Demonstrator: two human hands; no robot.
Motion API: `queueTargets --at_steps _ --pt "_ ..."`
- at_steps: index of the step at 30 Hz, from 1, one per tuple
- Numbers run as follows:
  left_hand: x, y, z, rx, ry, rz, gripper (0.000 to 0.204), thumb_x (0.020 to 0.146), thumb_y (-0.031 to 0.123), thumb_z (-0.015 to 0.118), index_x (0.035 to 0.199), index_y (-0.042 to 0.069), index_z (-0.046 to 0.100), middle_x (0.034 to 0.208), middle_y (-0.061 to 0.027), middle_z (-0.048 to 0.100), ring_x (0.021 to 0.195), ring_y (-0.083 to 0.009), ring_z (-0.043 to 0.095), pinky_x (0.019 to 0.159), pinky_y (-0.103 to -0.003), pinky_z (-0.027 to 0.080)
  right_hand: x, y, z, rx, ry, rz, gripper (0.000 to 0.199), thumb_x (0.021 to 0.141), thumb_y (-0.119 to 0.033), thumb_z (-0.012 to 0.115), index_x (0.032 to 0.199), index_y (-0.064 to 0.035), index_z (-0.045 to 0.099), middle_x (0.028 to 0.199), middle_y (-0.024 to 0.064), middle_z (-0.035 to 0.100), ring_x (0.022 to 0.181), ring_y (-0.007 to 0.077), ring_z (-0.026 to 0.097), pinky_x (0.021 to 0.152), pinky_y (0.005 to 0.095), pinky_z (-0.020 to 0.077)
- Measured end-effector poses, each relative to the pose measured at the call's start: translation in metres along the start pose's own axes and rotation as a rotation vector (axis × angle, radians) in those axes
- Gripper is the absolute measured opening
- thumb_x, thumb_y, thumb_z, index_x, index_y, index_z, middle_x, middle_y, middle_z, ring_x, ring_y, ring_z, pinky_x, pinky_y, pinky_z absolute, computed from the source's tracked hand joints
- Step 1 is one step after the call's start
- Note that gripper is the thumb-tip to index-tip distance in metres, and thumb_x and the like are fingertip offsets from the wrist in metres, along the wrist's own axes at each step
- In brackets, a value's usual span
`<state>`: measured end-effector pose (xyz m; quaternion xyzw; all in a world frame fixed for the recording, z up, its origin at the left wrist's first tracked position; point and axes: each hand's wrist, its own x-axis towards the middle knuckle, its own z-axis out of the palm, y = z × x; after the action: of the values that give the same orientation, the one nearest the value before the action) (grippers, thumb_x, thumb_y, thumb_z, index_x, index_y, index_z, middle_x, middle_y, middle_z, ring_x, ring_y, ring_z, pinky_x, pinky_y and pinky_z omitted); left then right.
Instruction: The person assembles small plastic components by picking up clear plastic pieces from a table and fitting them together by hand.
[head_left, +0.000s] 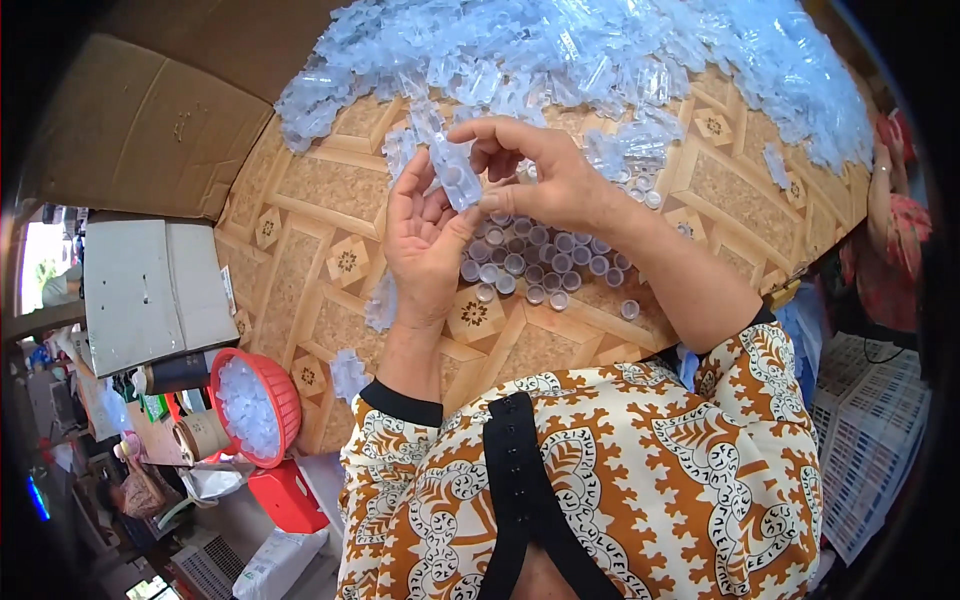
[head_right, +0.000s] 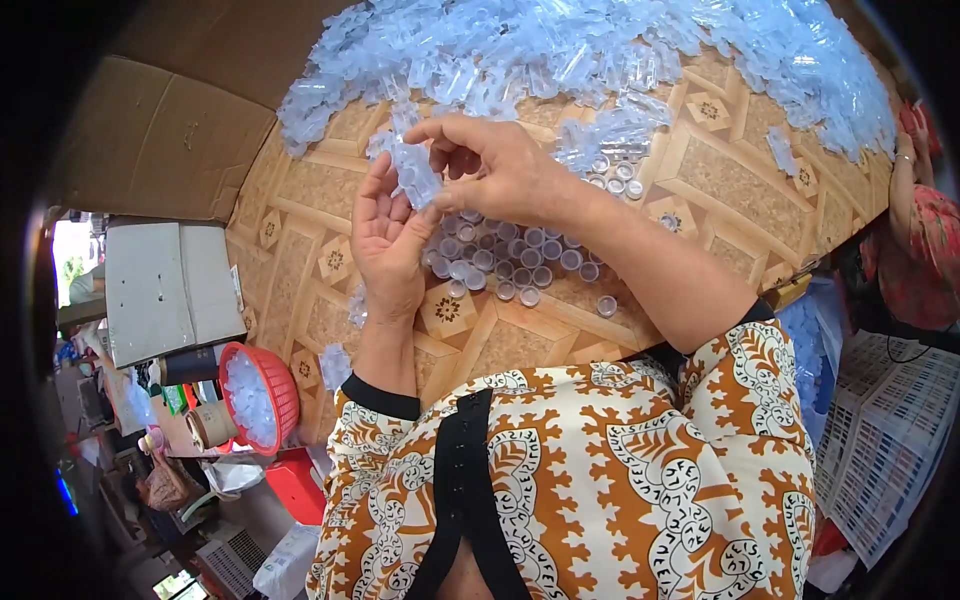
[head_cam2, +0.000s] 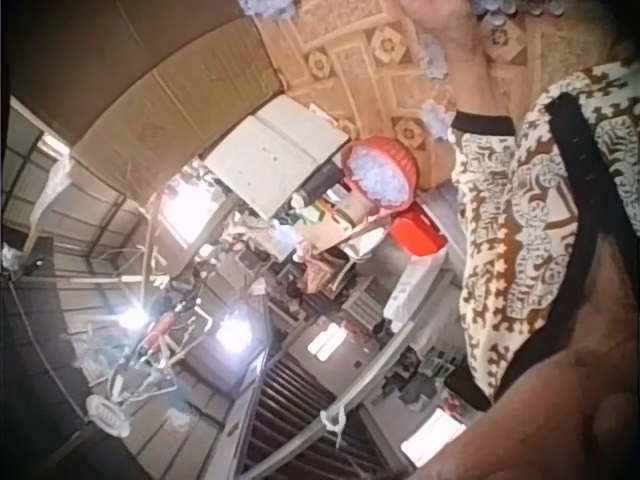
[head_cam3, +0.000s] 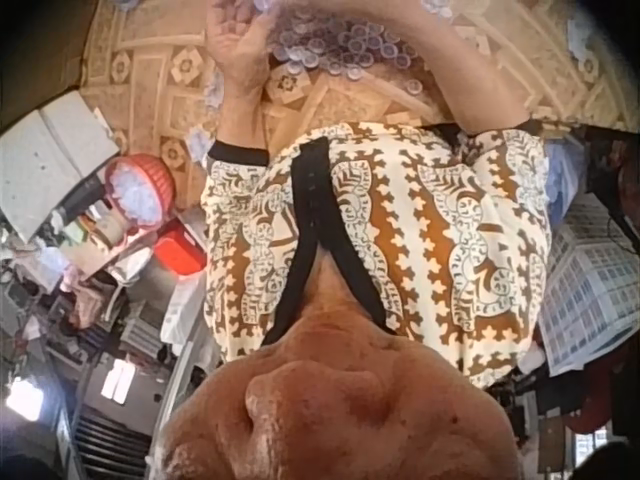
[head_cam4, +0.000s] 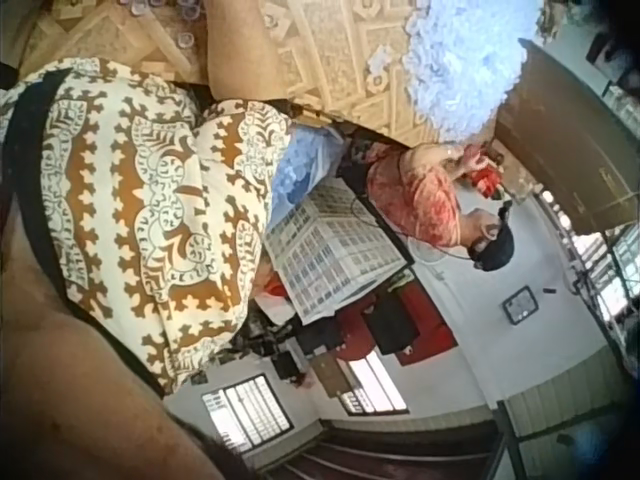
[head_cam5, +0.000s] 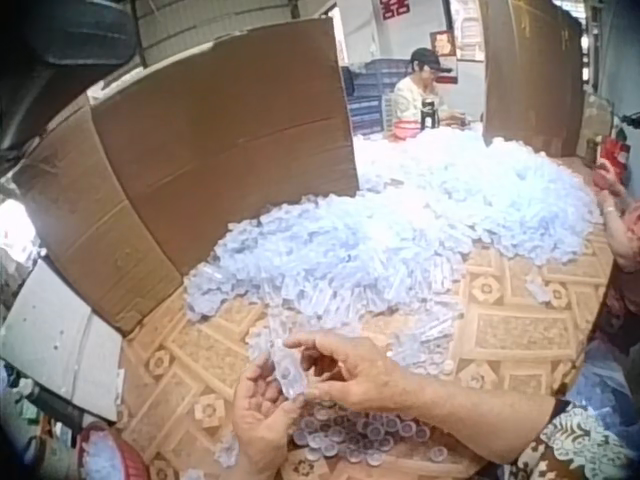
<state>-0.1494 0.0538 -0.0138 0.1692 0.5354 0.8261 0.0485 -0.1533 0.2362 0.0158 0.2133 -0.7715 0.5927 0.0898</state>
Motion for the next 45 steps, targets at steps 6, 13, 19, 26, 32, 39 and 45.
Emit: queueTargets --at_steps 6,13,19,26,32,39,45 --pt "-0.001 0.001 -0.002 -0.065 -0.127 -0.053 0.07 0.089 -0.011 0.061 0.151 -0.001 0.029 0.141 -0.0155 0.048 0.126 -0.0233 0.054 0.104 -0.035 0.048 -0.002 -0.002 -0.009 -0.181 -0.021 -0.089 0.065 0.074 -0.027 0.084 0.131 -0.0111 0.059 0.106 0.002 0.06 0.092 0.0126 0.055 0.082 0.0291 0.0473" --pt "-0.003 0.007 0.002 -0.1 -0.177 -0.082 0.069 0.09 -0.01 0.06 0.151 0.0 0.029 0.14 -0.0177 0.05 0.124 -0.0246 0.055 0.102 -0.036 0.05 -0.005 -0.006 -0.015 -0.134 -0.086 0.009 0.072 0.07 -0.043 0.085 0.129 -0.0099 0.06 0.1 0.0012 0.059 0.089 0.0128 0.055 0.077 0.0281 0.0464" --pt "-0.004 0.009 0.002 -0.097 -0.181 -0.037 0.066 0.088 -0.011 0.062 0.147 -0.001 0.034 0.133 -0.0184 0.054 0.12 -0.0239 0.058 0.1 -0.036 0.052 -0.006 -0.001 -0.011 0.073 0.008 0.008 0.066 0.069 -0.024 0.086 0.128 -0.0117 0.06 0.083 -0.0004 0.058 0.079 0.009 0.056 0.068 0.025 0.0493" --pt "-0.005 0.01 -0.001 -0.107 -0.105 -0.008 0.068 0.084 -0.013 0.065 0.144 0.0 0.036 0.129 -0.0181 0.056 0.118 -0.0232 0.059 0.099 -0.035 0.053 -0.006 -0.007 -0.007 0.012 -0.032 -0.019 0.073 0.065 -0.032 0.089 0.129 -0.0075 0.063 0.085 -0.0029 0.057 0.079 0.0084 0.052 0.074 0.0254 0.0453" --pt "-0.005 0.003 -0.007 -0.096 -0.133 0.01 0.065 0.084 -0.013 0.066 0.143 0.001 0.041 0.132 -0.018 0.055 0.118 -0.0227 0.059 0.098 -0.034 0.054 -0.007 -0.01 -0.005 0.089 -0.034 -0.02 0.064 0.067 -0.018 0.088 0.126 -0.0126 0.064 0.082 -0.0026 0.056 0.077 0.0082 0.053 0.07 0.0248 0.0475" --pt "-0.005 0.005 -0.008 -0.062 -0.144 0.013 0.063 0.083 -0.014 0.066 0.141 0.0 0.044 0.13 -0.0174 0.057 0.116 -0.0224 0.061 0.094 -0.031 0.056 -0.009 -0.002 0.0 0.155 -0.009 -0.041 0.063 0.066 -0.017 0.089 0.124 -0.0114 0.065 0.09 -0.0015 0.057 0.079 0.009 0.052 0.071 0.0244 0.0474" --pt "-0.008 0.01 -0.007 -0.045 -0.105 0.038 0.062 0.083 -0.016 0.064 0.14 -0.003 0.044 0.128 -0.0175 0.058 0.114 -0.0217 0.062 0.093 -0.03 0.056 -0.008 -0.004 0.007 0.06 0.017 -0.142 0.061 0.067 -0.016 0.087 0.124 -0.01 0.065 0.111 0.0016 0.064 0.08 0.0109 0.055 0.072 0.0248 0.0497"
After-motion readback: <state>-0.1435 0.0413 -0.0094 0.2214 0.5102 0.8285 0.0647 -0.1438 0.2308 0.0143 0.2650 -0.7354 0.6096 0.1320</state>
